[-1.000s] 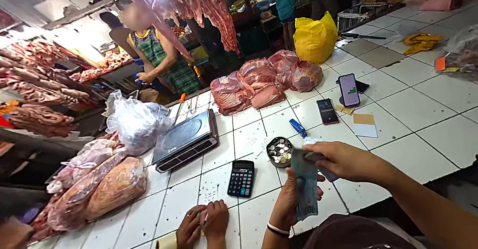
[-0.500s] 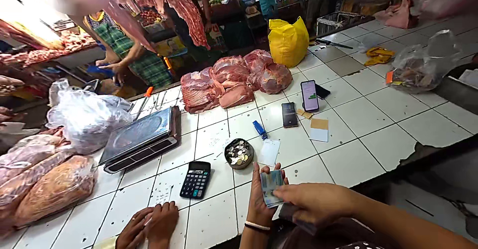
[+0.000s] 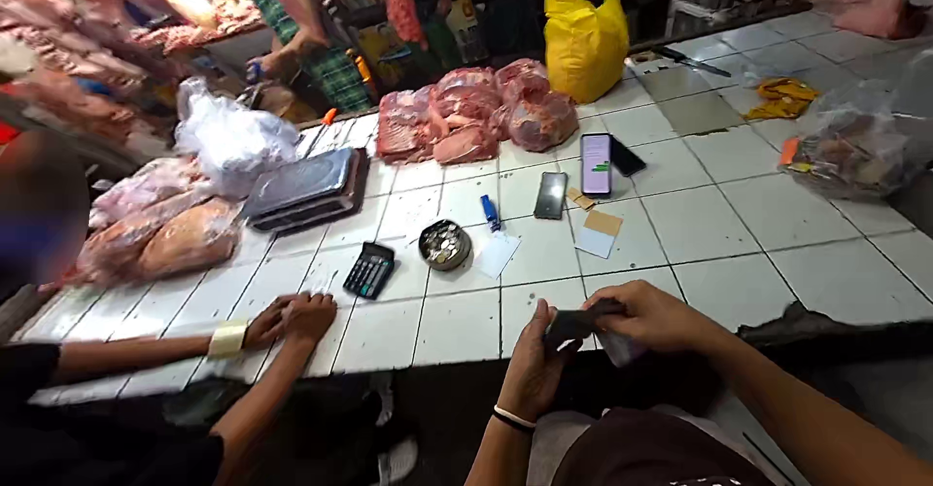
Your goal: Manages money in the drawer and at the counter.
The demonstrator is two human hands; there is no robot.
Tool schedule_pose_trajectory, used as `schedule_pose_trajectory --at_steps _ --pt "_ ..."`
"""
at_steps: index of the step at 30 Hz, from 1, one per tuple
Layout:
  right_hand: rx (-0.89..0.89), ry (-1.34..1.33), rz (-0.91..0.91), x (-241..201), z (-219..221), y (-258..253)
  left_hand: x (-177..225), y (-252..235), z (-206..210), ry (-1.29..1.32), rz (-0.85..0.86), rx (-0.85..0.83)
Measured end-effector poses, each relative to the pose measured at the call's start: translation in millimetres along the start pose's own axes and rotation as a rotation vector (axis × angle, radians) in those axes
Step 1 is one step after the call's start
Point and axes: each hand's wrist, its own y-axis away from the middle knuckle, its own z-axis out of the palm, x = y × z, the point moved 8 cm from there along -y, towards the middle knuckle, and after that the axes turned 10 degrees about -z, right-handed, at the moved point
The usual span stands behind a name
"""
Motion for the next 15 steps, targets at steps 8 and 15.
schedule_pose_trajectory --at_steps 8,15 --pt "-0.330 -0.435 -0.068 -16.0 45.3 -36.1 28.2 66.8 -21.7 -0.668 0.337 -0.340" --pt "-0.555 -0.486 -0.142 -24.7 80.6 -61.7 40.4 83.0 -68.1 -0.632 0.303 -0.209"
